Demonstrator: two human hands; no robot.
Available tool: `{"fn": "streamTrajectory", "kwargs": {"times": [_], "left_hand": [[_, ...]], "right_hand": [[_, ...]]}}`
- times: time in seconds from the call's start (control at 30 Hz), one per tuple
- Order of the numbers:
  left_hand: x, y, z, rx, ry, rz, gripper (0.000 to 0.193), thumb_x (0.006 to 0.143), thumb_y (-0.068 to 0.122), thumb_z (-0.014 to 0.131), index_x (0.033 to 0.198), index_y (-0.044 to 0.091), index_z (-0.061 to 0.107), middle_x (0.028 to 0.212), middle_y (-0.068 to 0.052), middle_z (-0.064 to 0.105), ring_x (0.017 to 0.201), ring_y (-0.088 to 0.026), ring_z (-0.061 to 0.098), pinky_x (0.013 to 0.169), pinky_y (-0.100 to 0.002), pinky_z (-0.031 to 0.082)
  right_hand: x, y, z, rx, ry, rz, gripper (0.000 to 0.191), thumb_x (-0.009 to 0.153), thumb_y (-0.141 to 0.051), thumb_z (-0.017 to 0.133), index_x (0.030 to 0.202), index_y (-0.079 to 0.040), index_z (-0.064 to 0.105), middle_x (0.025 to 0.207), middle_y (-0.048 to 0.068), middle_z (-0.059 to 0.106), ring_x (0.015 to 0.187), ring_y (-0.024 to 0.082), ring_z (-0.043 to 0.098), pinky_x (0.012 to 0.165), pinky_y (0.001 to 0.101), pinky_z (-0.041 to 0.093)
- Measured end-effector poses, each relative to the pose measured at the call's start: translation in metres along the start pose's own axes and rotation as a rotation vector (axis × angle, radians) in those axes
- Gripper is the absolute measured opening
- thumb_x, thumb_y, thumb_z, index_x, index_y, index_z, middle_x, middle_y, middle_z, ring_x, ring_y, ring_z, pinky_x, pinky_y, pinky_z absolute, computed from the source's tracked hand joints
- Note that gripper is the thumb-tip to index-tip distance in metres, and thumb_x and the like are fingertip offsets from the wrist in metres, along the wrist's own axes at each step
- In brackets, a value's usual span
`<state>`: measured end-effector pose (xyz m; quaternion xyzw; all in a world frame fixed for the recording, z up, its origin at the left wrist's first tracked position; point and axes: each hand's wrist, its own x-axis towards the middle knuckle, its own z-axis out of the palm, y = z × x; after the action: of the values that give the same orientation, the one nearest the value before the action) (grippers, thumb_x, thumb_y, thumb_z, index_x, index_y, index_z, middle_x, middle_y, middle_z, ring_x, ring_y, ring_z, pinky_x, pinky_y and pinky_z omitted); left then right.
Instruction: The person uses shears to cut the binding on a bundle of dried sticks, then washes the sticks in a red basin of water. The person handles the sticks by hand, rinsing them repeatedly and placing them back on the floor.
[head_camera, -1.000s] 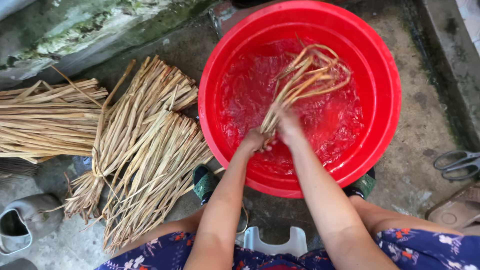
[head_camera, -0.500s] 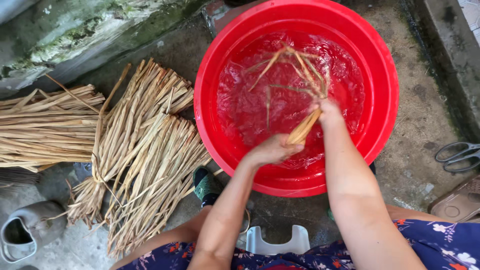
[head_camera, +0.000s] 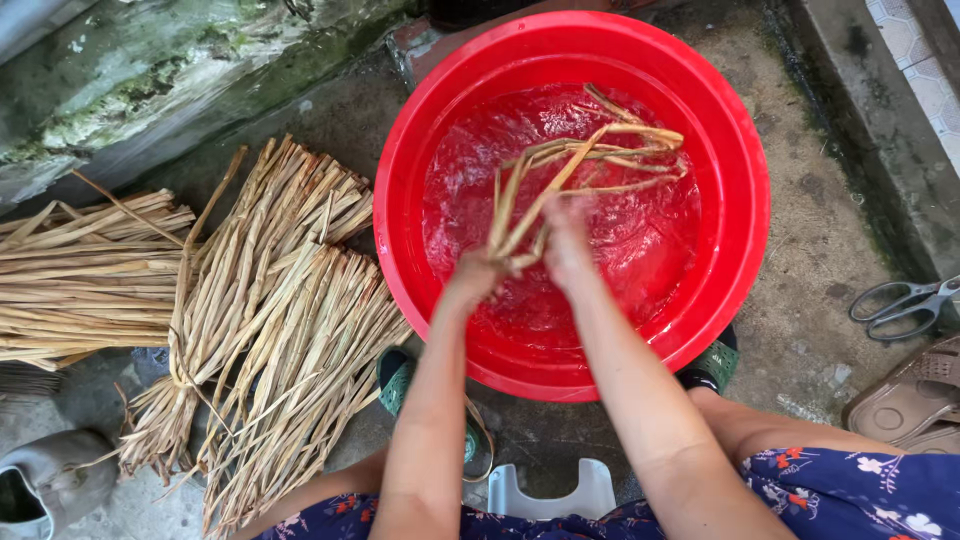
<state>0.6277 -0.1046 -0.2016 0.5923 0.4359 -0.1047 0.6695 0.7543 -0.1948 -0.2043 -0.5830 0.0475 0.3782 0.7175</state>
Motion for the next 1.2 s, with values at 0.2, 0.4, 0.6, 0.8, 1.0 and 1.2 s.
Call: {"fn": "streamTrajectory", "kwargs": {"times": [0.2, 0.4, 0.6, 0.8, 1.0, 1.2], "left_hand": [[0.009, -0.028, 0.067, 0.646, 0.021, 0.15, 0.041, 0.102, 0.034, 0.047, 0.119, 0.005, 0.07, 0.122, -0.029, 0.064, 0.114, -0.045, 0.063, 0.091, -0.055, 0.052], [-0.035, 0.005, 0.081, 0.552, -0.269, 0.195, 0.042, 0.101, 0.045, 0.051, 0.111, 0.007, 0.065, 0.093, -0.02, 0.069, 0.085, -0.034, 0.067, 0.074, -0.049, 0.051], [-0.114, 0.079, 0.005, 0.468, -0.487, 0.376, 0.034, 0.108, 0.037, 0.052, 0.104, 0.005, 0.064, 0.066, -0.006, 0.055, 0.057, -0.015, 0.054, 0.055, -0.034, 0.046], [-0.143, 0.083, -0.062, 0.126, -0.156, 0.329, 0.025, 0.104, 0.024, 0.059, 0.12, 0.009, 0.071, 0.069, 0.002, 0.058, 0.057, -0.008, 0.05, 0.048, -0.024, 0.039], [-0.025, 0.041, -0.04, -0.358, -0.08, 0.3, 0.03, 0.095, 0.005, 0.055, 0.124, 0.011, 0.063, 0.097, -0.001, 0.075, 0.073, -0.009, 0.069, 0.061, -0.024, 0.058], [0.012, -0.006, 0.018, 0.024, 0.031, -0.088, 0.03, 0.105, 0.013, 0.047, 0.104, -0.005, 0.07, 0.076, -0.018, 0.07, 0.06, -0.025, 0.066, 0.048, -0.037, 0.053]], "right_hand": [[0.001, 0.04, 0.01, -1.108, -0.239, -0.182, 0.053, 0.09, -0.015, 0.076, 0.141, -0.013, 0.061, 0.133, 0.019, 0.068, 0.119, 0.03, 0.066, 0.102, 0.0449, 0.054], [0.05, 0.023, -0.052, -0.119, -0.073, 0.464, 0.031, 0.107, -0.017, 0.045, 0.12, -0.002, 0.069, 0.082, 0.006, 0.064, 0.059, 0.015, 0.057, 0.049, 0.03, 0.052], [0.102, -0.025, -0.121, 0.451, 0.142, 0.381, 0.006, 0.105, -0.011, 0.047, 0.101, -0.008, 0.051, 0.067, 0.003, 0.053, 0.051, 0.013, 0.048, 0.045, 0.0289, 0.045], [0.097, -0.057, -0.137, 0.61, 0.216, 0.102, 0.04, 0.097, -0.046, 0.05, 0.116, -0.011, 0.048, 0.087, 0.006, 0.058, 0.076, 0.022, 0.057, 0.069, 0.0428, 0.051], [0.012, -0.017, -0.016, 0.173, -0.095, 0.163, 0.094, 0.073, -0.08, 0.055, 0.142, -0.019, 0.037, 0.121, 0.008, 0.063, 0.111, 0.032, 0.068, 0.094, 0.0535, 0.054], [-0.019, 0.028, 0.03, -0.522, -0.277, 0.337, 0.059, 0.086, -0.044, 0.08, 0.123, 0.001, 0.066, 0.111, 0.028, 0.064, 0.094, 0.034, 0.055, 0.079, 0.0471, 0.045]]}}
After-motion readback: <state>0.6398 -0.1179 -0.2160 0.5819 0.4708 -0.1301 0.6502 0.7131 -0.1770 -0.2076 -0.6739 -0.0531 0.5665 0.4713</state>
